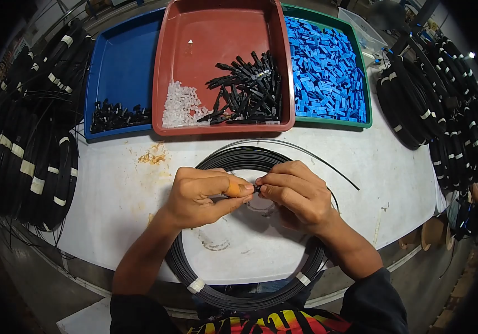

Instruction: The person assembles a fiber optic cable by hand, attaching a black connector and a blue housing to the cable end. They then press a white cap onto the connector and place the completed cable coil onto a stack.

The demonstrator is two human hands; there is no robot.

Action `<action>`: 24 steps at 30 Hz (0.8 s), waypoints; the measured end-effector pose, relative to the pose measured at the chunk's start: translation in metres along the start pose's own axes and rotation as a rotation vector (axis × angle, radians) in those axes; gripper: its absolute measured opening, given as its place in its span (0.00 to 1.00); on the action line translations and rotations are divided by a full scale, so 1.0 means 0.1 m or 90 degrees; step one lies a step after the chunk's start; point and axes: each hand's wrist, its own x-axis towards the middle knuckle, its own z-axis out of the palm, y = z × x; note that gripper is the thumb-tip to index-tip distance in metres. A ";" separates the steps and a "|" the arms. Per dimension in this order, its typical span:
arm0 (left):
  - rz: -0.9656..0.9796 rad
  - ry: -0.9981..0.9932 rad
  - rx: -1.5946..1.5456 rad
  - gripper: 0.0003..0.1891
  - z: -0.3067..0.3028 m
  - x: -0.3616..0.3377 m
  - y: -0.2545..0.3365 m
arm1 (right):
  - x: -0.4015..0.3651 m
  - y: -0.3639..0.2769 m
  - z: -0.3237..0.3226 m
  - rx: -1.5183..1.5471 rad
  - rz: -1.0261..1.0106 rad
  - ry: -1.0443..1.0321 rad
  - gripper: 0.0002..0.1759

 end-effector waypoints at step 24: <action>0.097 -0.018 0.098 0.06 0.02 0.01 -0.03 | 0.01 -0.05 -0.10 0.271 0.380 -0.140 0.12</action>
